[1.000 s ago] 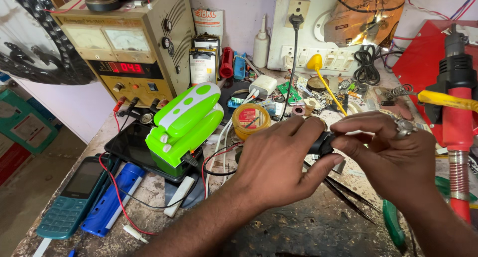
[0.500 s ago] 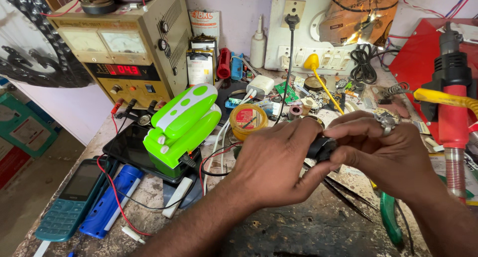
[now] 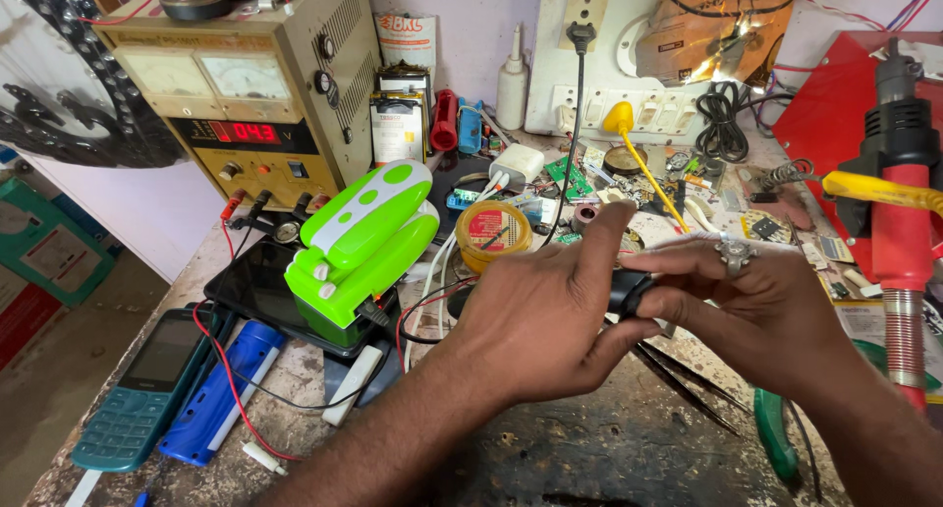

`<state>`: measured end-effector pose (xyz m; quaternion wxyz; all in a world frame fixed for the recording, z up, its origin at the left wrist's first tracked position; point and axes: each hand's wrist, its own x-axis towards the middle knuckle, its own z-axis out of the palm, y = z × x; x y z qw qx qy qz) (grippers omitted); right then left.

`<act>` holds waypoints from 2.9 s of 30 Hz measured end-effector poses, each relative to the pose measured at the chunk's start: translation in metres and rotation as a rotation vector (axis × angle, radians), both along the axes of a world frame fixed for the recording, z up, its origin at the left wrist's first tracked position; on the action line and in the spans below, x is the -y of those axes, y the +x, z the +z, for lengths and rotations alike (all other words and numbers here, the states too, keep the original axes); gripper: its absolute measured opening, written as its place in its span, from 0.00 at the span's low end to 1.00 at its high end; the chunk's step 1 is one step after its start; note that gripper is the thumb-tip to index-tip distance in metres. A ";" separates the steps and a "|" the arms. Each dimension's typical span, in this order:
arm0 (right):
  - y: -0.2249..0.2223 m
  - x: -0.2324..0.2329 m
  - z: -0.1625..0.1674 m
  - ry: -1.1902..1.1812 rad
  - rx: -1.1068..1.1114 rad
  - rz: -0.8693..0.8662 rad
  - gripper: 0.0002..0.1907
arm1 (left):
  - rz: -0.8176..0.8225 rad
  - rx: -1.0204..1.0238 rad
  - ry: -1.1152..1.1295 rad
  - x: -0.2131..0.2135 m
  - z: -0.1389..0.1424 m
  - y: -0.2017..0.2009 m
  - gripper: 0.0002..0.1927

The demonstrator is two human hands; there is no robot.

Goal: The person repairs a black handheld electric trimmer at a cluttered workbench. They open the trimmer body, manipulate its internal components and wiring by hand, then use a screwdriver and tweezers to work on the device and reassemble it.

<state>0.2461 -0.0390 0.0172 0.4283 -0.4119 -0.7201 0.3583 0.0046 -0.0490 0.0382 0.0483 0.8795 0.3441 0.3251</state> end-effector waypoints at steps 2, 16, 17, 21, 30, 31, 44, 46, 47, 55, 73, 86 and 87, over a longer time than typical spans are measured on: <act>0.000 0.000 0.001 0.021 -0.010 0.024 0.18 | -0.021 0.022 0.071 0.002 0.000 -0.001 0.46; 0.002 0.008 0.009 0.184 0.137 0.127 0.16 | -0.139 0.042 0.217 0.003 0.002 -0.006 0.41; 0.002 0.008 0.008 0.151 0.120 0.128 0.16 | -0.139 0.032 0.214 0.003 0.002 -0.007 0.41; 0.004 0.007 0.004 0.055 0.022 0.206 0.15 | -0.149 -0.012 0.202 0.004 0.002 -0.007 0.41; -0.014 0.006 0.011 -0.073 -0.116 -0.069 0.17 | -0.080 0.034 0.018 -0.001 0.000 -0.005 0.44; -0.019 0.008 0.012 0.088 -0.026 -0.130 0.14 | -0.066 0.073 0.049 -0.001 -0.001 -0.004 0.40; -0.037 0.026 0.034 0.530 0.306 -0.316 0.26 | -0.010 0.267 -0.052 -0.004 -0.010 0.001 0.30; -0.036 0.026 0.034 0.571 0.327 -0.292 0.26 | -0.026 0.294 -0.029 -0.003 -0.009 0.000 0.31; -0.035 0.025 0.034 0.583 0.321 -0.268 0.25 | -0.033 0.305 -0.013 -0.003 -0.008 0.001 0.31; -0.034 0.027 0.031 0.565 0.335 -0.239 0.26 | -0.011 0.262 -0.088 0.000 -0.004 0.001 0.25; -0.047 0.036 0.008 0.616 -0.128 -0.121 0.35 | -0.486 0.575 -0.188 0.005 -0.003 -0.012 0.18; -0.057 0.034 0.000 0.295 -0.171 -0.277 0.27 | -0.392 0.636 0.065 0.010 -0.014 -0.005 0.15; -0.058 0.032 0.001 0.202 -0.081 -0.390 0.28 | -0.346 0.663 0.029 0.007 -0.016 -0.002 0.14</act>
